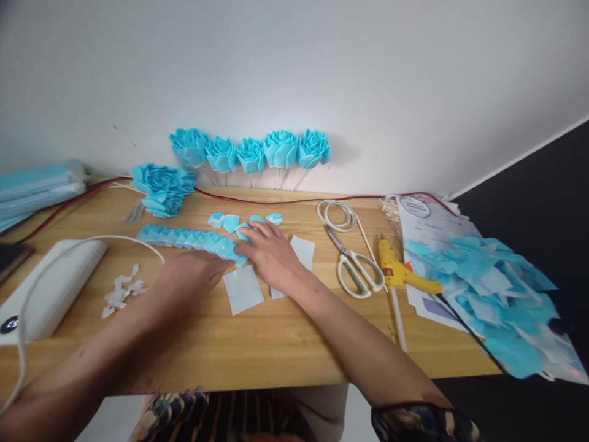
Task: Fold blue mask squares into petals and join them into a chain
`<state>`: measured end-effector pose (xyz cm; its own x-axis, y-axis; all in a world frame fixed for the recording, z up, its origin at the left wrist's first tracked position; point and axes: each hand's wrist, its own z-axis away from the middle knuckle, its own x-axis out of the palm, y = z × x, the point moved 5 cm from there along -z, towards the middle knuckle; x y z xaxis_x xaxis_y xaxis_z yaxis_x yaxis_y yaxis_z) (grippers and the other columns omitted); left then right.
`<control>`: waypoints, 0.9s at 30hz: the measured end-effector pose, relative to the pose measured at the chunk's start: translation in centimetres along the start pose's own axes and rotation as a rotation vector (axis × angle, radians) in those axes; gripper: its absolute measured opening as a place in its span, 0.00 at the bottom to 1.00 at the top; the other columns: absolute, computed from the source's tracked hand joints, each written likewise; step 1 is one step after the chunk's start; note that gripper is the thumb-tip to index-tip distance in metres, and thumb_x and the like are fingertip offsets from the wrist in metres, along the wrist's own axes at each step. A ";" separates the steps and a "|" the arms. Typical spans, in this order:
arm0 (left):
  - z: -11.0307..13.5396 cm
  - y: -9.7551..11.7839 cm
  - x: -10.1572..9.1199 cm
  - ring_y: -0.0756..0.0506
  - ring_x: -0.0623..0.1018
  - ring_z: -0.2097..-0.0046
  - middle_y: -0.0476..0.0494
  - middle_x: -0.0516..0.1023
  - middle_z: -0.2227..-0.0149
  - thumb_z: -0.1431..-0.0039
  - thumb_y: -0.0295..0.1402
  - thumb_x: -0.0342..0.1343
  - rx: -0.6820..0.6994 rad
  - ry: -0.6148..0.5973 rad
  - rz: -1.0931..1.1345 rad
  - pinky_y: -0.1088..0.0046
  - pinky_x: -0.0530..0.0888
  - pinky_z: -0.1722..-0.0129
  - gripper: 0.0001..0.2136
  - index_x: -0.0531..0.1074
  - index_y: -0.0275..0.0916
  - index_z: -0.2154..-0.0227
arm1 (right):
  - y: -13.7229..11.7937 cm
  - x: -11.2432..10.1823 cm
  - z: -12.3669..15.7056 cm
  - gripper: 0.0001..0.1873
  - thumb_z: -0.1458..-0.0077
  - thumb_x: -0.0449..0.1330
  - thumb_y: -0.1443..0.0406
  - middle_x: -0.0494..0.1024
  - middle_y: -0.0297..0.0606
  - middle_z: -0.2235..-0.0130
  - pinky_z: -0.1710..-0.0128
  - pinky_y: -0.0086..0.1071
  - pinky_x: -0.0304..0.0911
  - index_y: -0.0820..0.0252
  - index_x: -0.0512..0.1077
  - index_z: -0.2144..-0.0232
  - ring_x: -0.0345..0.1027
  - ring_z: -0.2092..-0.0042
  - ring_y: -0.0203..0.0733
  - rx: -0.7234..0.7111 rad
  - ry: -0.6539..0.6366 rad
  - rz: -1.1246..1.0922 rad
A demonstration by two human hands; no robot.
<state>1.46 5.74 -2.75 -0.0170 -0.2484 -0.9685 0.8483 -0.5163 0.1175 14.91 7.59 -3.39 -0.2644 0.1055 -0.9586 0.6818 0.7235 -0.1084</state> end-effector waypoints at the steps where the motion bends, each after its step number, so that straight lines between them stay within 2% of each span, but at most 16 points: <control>1: 0.0 0.0 0.0 0.38 0.78 0.62 0.35 0.81 0.64 0.37 0.28 0.46 0.013 0.013 0.014 0.65 0.71 0.63 0.13 0.78 0.37 0.63 | 0.0 0.0 -0.1 0.17 0.40 0.52 0.74 0.68 0.40 0.43 0.40 0.50 0.50 0.53 0.74 0.55 0.52 0.38 0.52 0.007 -0.006 0.008; 5: 0.2 -0.1 -0.2 0.42 0.78 0.63 0.37 0.80 0.66 0.38 0.27 0.47 0.041 0.069 0.073 0.68 0.70 0.62 0.13 0.78 0.36 0.65 | -0.1 -0.1 -0.2 0.16 0.38 0.51 0.72 0.68 0.39 0.43 0.40 0.50 0.48 0.52 0.75 0.56 0.51 0.37 0.53 0.022 -0.039 0.025; 11: 0.3 -0.6 -0.9 0.39 0.78 0.62 0.36 0.81 0.64 0.36 0.30 0.44 -0.042 0.053 0.002 0.67 0.70 0.65 0.16 0.78 0.37 0.66 | -0.1 -0.1 -0.3 0.15 0.38 0.52 0.71 0.68 0.41 0.43 0.40 0.50 0.48 0.53 0.75 0.56 0.51 0.37 0.54 0.024 -0.040 0.020; 16: 0.2 -0.3 -0.8 0.41 0.78 0.62 0.38 0.81 0.65 0.37 0.30 0.46 -0.024 0.077 0.069 0.69 0.70 0.63 0.14 0.78 0.37 0.68 | -0.1 0.1 -0.2 0.16 0.38 0.51 0.71 0.69 0.40 0.44 0.40 0.50 0.49 0.52 0.75 0.56 0.52 0.38 0.53 0.011 -0.020 0.032; 22: 0.0 0.3 -1.1 0.39 0.78 0.60 0.37 0.81 0.60 0.36 0.28 0.44 -0.061 -0.018 0.047 0.68 0.68 0.64 0.15 0.77 0.38 0.66 | -0.2 -0.4 -0.3 0.18 0.42 0.51 0.74 0.70 0.39 0.44 0.40 0.50 0.49 0.53 0.75 0.57 0.53 0.38 0.52 0.006 -0.008 0.003; 24: 0.1 0.4 -1.4 0.40 0.78 0.60 0.38 0.81 0.59 0.36 0.28 0.43 -0.068 0.011 0.052 0.69 0.68 0.64 0.15 0.77 0.38 0.65 | 0.2 -1.2 -0.1 0.21 0.44 0.50 0.77 0.70 0.39 0.43 0.42 0.50 0.52 0.53 0.75 0.57 0.57 0.40 0.50 0.002 0.041 -0.058; 27: 0.1 0.3 -1.2 0.42 0.78 0.61 0.39 0.80 0.61 0.36 0.28 0.43 -0.052 0.032 0.064 0.71 0.67 0.66 0.15 0.76 0.39 0.64 | 2.1 -3.4 0.7 0.25 0.49 0.49 0.79 0.71 0.39 0.43 0.44 0.46 0.56 0.55 0.74 0.56 0.62 0.43 0.46 0.070 0.219 -0.166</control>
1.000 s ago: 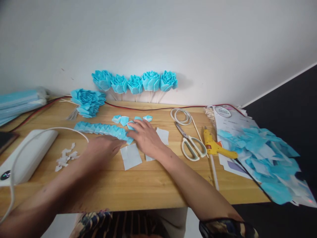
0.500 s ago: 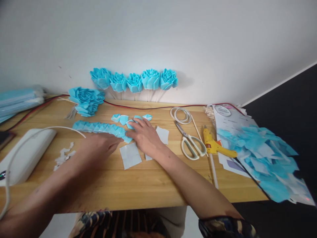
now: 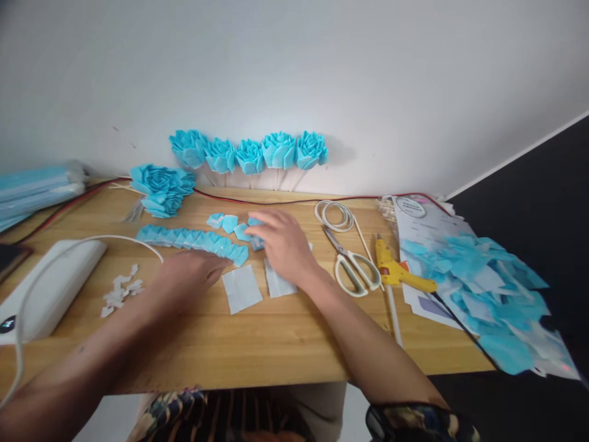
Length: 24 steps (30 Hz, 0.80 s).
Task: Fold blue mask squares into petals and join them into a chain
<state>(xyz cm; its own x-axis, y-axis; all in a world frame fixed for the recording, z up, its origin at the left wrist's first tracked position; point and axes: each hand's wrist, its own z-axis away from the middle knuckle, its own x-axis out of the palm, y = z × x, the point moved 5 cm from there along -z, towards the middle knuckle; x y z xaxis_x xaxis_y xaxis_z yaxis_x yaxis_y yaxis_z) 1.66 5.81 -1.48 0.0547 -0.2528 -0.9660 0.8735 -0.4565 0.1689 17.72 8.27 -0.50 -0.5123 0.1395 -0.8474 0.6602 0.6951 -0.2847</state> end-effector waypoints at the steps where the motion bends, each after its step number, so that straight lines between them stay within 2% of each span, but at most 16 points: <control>1: 0.0 -0.1 0.2 0.42 0.78 0.62 0.40 0.80 0.62 0.36 0.29 0.43 0.004 -0.005 0.005 0.71 0.67 0.67 0.15 0.76 0.39 0.66 | 0.8 -0.9 0.1 0.25 0.51 0.48 0.79 0.71 0.39 0.44 0.44 0.45 0.56 0.56 0.74 0.56 0.63 0.44 0.46 0.035 0.059 -0.009; 4: 0.0 -0.5 0.7 0.41 0.77 0.64 0.41 0.80 0.66 0.36 0.32 0.42 0.008 -0.013 0.009 0.71 0.65 0.69 0.16 0.75 0.40 0.70 | 3.0 -2.8 0.7 0.25 0.52 0.48 0.79 0.74 0.40 0.47 0.46 0.44 0.57 0.57 0.73 0.55 0.65 0.46 0.47 0.132 0.124 0.064; 6: 0.1 -0.7 0.9 0.41 0.77 0.63 0.41 0.80 0.67 0.35 0.32 0.40 0.009 -0.004 -0.001 0.70 0.64 0.69 0.17 0.75 0.40 0.71 | 4.4 -3.4 1.0 0.25 0.50 0.49 0.78 0.76 0.40 0.50 0.47 0.44 0.58 0.57 0.73 0.54 0.66 0.48 0.48 0.205 0.090 0.147; 9: 0.3 -0.7 0.6 0.42 0.77 0.63 0.41 0.80 0.67 0.35 0.33 0.40 0.001 0.031 0.015 0.71 0.64 0.68 0.17 0.75 0.40 0.70 | 5.6 -3.8 1.4 0.22 0.45 0.49 0.75 0.78 0.42 0.53 0.50 0.42 0.60 0.60 0.72 0.51 0.69 0.52 0.49 0.300 -0.030 0.244; 15: 0.7 -1.1 -0.4 0.42 0.78 0.65 0.43 0.81 0.66 0.36 0.36 0.43 -0.052 0.206 0.083 0.73 0.63 0.71 0.15 0.76 0.42 0.62 | 6.3 -4.3 2.5 0.17 0.41 0.51 0.71 0.78 0.44 0.52 0.55 0.36 0.61 0.61 0.73 0.53 0.70 0.52 0.48 0.394 -0.247 0.297; 20: 0.8 -0.9 -0.8 0.45 0.77 0.66 0.45 0.81 0.68 0.36 0.35 0.44 -0.054 0.247 0.094 0.74 0.63 0.71 0.13 0.75 0.41 0.63 | 6.5 -3.9 3.3 0.12 0.41 0.53 0.69 0.79 0.44 0.56 0.59 0.33 0.60 0.61 0.75 0.58 0.71 0.54 0.47 0.398 -0.405 0.294; 24: 0.8 -0.6 -0.6 0.46 0.77 0.66 0.45 0.80 0.68 0.35 0.37 0.44 -0.003 0.237 0.149 0.74 0.63 0.69 0.15 0.76 0.41 0.65 | 6.1 -4.2 3.5 0.10 0.41 0.54 0.67 0.80 0.37 0.61 0.66 0.30 0.57 0.58 0.75 0.65 0.72 0.60 0.42 0.413 -0.450 0.220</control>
<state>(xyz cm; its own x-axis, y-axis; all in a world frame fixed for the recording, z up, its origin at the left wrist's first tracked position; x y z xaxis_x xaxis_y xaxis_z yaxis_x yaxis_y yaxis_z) 0.72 5.57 -0.85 0.2940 -0.1099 -0.9495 0.8488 -0.4266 0.3122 25.81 9.51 -0.28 -0.1199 -0.1237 -0.9850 0.9262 0.3432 -0.1559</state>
